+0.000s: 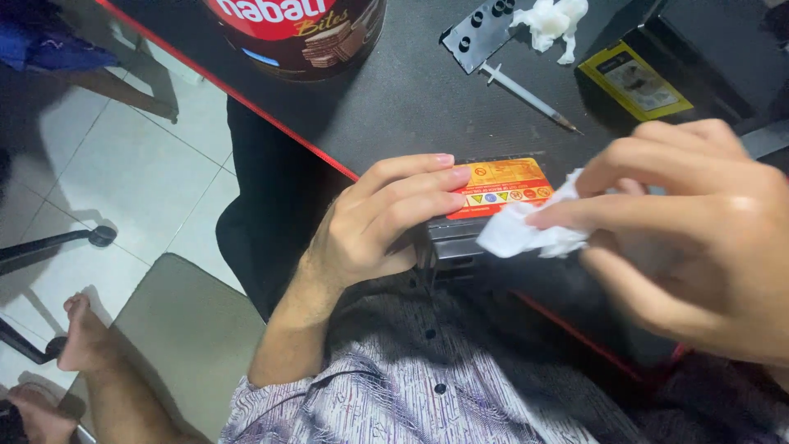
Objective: Cleaning the top surface and terminals of a battery casing using a tissue
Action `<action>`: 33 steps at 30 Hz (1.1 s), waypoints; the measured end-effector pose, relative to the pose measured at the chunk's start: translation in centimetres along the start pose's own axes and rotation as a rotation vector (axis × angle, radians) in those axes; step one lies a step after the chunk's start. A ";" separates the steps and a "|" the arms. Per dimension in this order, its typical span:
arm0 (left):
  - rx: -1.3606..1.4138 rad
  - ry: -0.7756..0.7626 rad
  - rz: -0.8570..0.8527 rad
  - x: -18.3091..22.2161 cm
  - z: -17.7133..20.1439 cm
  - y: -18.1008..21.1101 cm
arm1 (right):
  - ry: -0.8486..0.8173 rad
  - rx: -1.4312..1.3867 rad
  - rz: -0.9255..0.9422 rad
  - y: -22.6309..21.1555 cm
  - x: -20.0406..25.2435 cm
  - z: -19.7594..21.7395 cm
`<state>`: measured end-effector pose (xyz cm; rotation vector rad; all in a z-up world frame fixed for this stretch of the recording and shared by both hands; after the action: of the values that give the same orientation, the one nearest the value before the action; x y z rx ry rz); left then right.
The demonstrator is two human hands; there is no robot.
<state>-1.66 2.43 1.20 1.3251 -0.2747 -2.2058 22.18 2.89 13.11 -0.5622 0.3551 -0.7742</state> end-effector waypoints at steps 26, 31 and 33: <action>0.019 -0.093 0.047 -0.2 0.3 0.1 | 0.046 -0.215 0.084 2.9 2.9 -0.3; -0.014 -0.071 0.013 0.2 0.1 -0.1 | -0.074 -0.193 0.254 1.3 -0.3 -0.6; -0.019 -0.068 0.005 0.0 0.1 0.1 | -0.119 -0.199 0.281 0.6 -1.7 -1.2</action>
<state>-1.75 2.32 1.28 1.2402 -0.2815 -2.2464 20.81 4.04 11.97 -0.7244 0.3937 -0.4352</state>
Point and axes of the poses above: each hand's wrist, its own x-axis away from the middle knuckle, its own z-axis out of the back of the hand, y = z × x, the point moved 2 cm from there along -x, towards the middle knuckle, and after that the axes turned 14 degrees about -x, right-handed, at the moved point
